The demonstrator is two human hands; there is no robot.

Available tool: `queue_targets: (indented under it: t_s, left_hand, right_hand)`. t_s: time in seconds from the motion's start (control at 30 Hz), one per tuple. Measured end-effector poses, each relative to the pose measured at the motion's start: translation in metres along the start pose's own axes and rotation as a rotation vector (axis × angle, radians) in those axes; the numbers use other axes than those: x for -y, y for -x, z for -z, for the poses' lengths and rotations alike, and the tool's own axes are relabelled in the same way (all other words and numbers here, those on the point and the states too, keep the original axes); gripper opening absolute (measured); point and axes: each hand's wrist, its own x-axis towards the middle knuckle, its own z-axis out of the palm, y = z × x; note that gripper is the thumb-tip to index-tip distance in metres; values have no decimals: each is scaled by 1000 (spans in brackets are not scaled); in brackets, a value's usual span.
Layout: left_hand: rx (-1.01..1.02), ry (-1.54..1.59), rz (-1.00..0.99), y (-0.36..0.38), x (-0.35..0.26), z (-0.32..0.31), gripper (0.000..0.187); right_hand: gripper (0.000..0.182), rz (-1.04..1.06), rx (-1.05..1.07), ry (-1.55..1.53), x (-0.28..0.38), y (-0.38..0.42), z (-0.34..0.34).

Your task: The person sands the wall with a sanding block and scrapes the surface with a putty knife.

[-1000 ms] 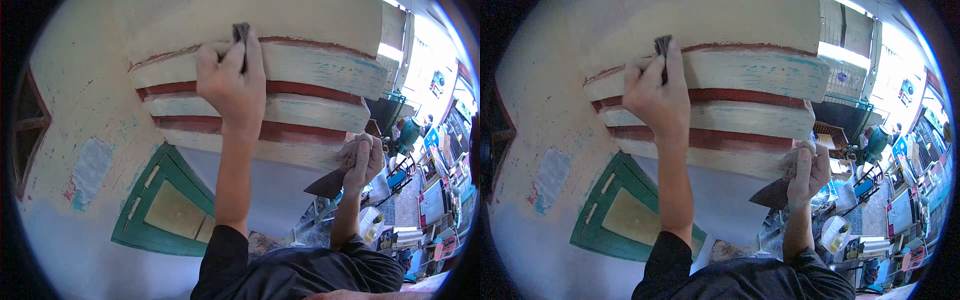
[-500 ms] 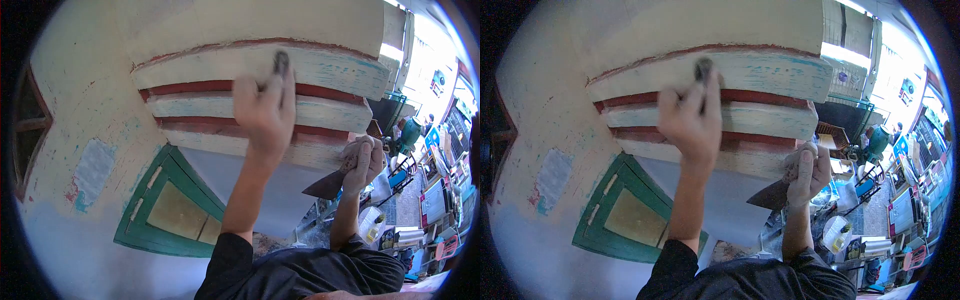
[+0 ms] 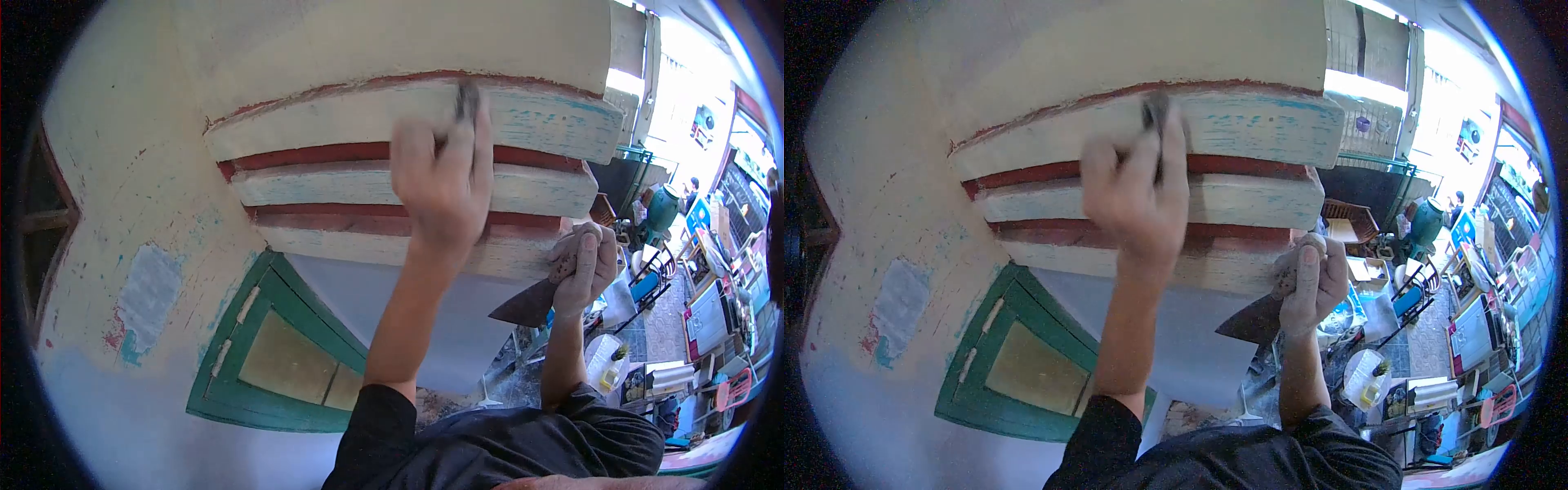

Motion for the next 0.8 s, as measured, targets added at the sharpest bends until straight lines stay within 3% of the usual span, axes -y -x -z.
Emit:
queue_targets:
  t_s: [0.03, 0.13, 0.27, 0.37, 0.47, 0.63, 0.73, 0.8]
  left_hand:
    - [-140, 32, -80, -19, 9, -14, 14]
    - [-113, 94, -11, -29, 4, -17, 13]
    - [-22, 167, -2, 16, -18, -10, 12]
    - [-111, 89, -108, -8, -8, -18, 11]
    - [-91, 103, -39, -32, -5, -21, 10]
    - [-29, 191, 2, 19, -22, -6, 16]
    - [-77, 10, -20, -10, -5, -14, 19]
    - [-136, 49, -23, -28, 2, -18, 20]
  right_hand:
    - [21, -4, -1, -18, 0, 1, 0]
    - [20, -10, -19, -24, 2, 2, -1]
    - [26, -20, -74, 40, -1, 5, -2]
    - [27, -65, -99, 30, 5, 2, -7]
    - [26, -59, -59, 18, 6, 1, -3]
    - [25, -19, -79, 21, -5, 7, 2]
    - [25, -16, -49, 23, -3, 3, 3]
    - [25, -29, -36, 25, 0, 4, 3]
